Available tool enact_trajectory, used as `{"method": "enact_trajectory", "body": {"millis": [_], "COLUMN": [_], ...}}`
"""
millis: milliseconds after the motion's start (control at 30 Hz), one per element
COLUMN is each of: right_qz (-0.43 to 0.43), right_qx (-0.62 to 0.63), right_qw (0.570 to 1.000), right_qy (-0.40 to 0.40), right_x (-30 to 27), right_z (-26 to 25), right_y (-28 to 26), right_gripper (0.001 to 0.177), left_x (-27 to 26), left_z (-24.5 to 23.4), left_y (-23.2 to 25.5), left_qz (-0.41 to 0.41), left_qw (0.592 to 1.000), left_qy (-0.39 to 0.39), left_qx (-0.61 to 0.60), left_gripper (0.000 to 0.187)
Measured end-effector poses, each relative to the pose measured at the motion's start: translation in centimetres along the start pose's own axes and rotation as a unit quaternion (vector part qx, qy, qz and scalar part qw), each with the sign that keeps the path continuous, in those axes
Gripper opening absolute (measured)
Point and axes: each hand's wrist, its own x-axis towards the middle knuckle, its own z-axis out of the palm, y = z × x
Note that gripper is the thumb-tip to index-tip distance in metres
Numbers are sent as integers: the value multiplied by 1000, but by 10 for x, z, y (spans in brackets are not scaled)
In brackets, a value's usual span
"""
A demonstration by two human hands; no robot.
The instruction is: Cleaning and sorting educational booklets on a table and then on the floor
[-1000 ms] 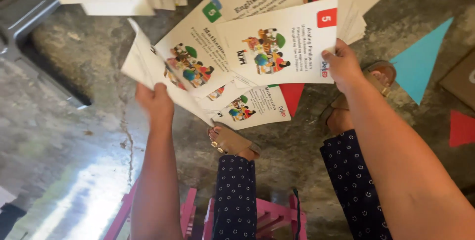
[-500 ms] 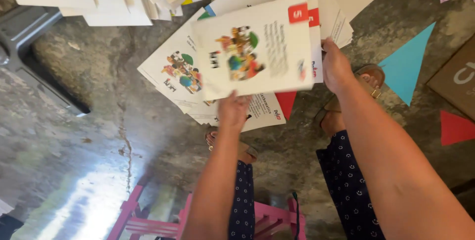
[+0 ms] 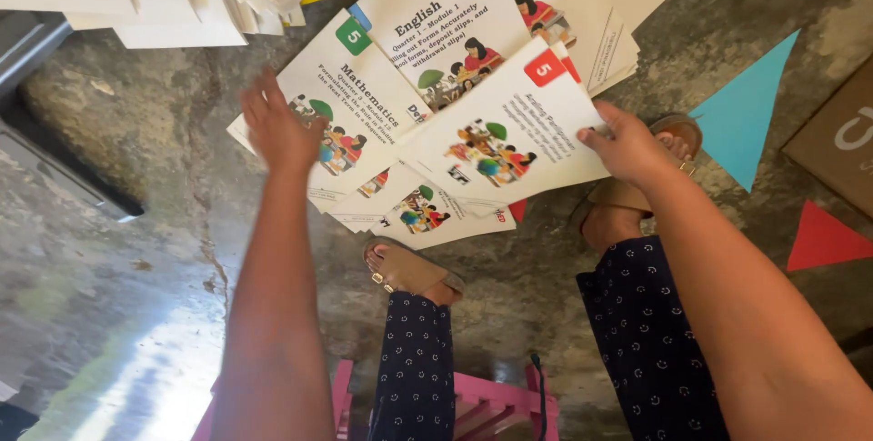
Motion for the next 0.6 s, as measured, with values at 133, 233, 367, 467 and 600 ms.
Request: {"method": "enact_trajectory", "body": {"millis": [133, 233, 367, 467, 600], "right_qz": [99, 116, 105, 86, 120], "right_qx": [-58, 23, -49, -76, -69], "right_qw": [993, 993, 993, 991, 989], "right_qy": [-7, -20, 2, 62, 53], "right_x": [5, 5, -5, -1, -14], "right_z": [5, 7, -9, -24, -48], "right_y": [53, 66, 65, 88, 65], "right_gripper": [37, 33, 38, 42, 39], "left_x": [26, 21, 7, -7, -6], "left_z": [-11, 6, 45, 16, -15], "left_y": [10, 19, -18, -5, 0], "left_qz": [23, 38, 179, 81, 57], "left_qw": [980, 981, 980, 966, 953], "left_qy": [-157, -177, -87, -246, -296], "left_qx": [124, 67, -16, 18, 28], "left_gripper": [121, 98, 45, 53, 38]}}
